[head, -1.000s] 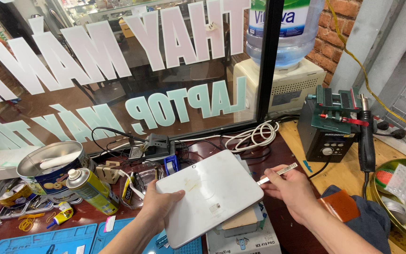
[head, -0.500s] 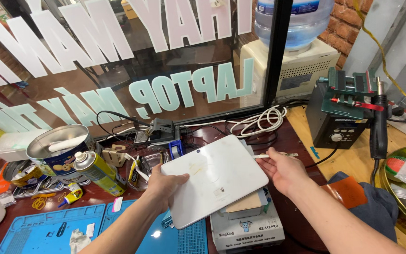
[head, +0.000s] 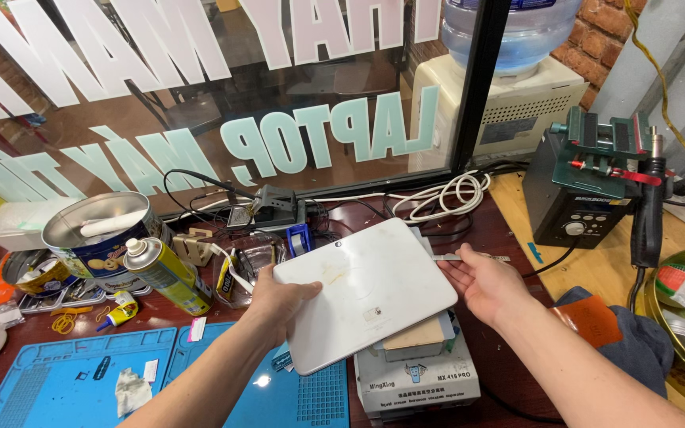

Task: The person uses a plastic prying tool to separate the back cover of a white tablet from its frame. After removing the cover, they peel off adhesive tape and disconnect internal ribbon cables to expose the motherboard and battery.

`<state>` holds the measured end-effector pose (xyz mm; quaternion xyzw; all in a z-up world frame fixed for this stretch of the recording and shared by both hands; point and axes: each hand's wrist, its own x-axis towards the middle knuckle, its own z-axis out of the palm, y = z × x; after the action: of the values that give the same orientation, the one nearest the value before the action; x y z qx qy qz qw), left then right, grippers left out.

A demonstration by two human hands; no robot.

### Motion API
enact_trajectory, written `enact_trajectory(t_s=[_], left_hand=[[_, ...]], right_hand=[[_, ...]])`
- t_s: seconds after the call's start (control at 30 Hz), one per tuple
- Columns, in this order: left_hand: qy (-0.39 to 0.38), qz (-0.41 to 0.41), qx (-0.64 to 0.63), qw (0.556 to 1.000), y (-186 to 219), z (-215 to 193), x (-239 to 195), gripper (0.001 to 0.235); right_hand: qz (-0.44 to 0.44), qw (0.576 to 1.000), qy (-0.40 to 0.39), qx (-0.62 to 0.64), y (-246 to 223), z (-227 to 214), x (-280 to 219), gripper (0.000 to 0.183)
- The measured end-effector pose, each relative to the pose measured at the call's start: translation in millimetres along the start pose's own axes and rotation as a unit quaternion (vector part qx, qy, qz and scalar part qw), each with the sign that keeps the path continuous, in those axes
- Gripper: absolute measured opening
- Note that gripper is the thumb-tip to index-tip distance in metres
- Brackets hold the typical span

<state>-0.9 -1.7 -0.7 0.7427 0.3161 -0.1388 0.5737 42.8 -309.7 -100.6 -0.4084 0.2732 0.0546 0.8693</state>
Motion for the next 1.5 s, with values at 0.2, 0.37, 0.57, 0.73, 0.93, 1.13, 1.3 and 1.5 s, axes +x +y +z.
enact_trajectory(t_s=[0.2, 0.37, 0.57, 0.73, 0.93, 1.13, 1.3, 1.5], left_hand=[[-0.005, 0.002, -0.022, 1.000, 0.1, -0.1, 0.8, 0.101], [-0.008, 0.007, -0.034, 0.999, -1.7, -2.0, 1.4, 0.093], [-0.006, 0.013, -0.032, 0.999, -1.0, -1.3, 0.9, 0.089], [-0.003, 0.004, -0.034, 0.999, -1.2, -1.0, 1.6, 0.091], [-0.002, -0.006, -0.050, 0.999, 3.4, -0.4, -0.2, 0.085], [-0.004, -0.011, -0.069, 0.998, 4.1, -2.4, -0.7, 0.085], [-0.009, -0.029, -0.095, 0.995, 0.7, -0.9, 3.5, 0.089], [-0.001, -0.018, -0.096, 0.995, -1.7, 0.8, 8.0, 0.091]], right_hand=[[-0.038, 0.998, -0.004, -0.043, 0.1, 5.0, -9.9, 0.014], [-0.020, 1.000, 0.004, -0.015, 0.4, 4.5, -9.6, 0.015], [-0.015, 1.000, 0.002, -0.024, -1.3, 0.9, -8.0, 0.015], [-0.027, 0.999, -0.021, -0.038, -0.4, -3.9, -4.9, 0.012], [0.045, 0.998, -0.005, -0.034, -9.5, 0.4, 8.0, 0.016], [0.049, 0.995, -0.002, -0.091, -20.4, 2.3, 0.9, 0.022], [0.079, 0.990, -0.015, -0.119, -26.4, -3.0, 3.9, 0.024], [0.110, 0.987, -0.028, -0.113, -28.1, -3.0, 6.4, 0.022]])
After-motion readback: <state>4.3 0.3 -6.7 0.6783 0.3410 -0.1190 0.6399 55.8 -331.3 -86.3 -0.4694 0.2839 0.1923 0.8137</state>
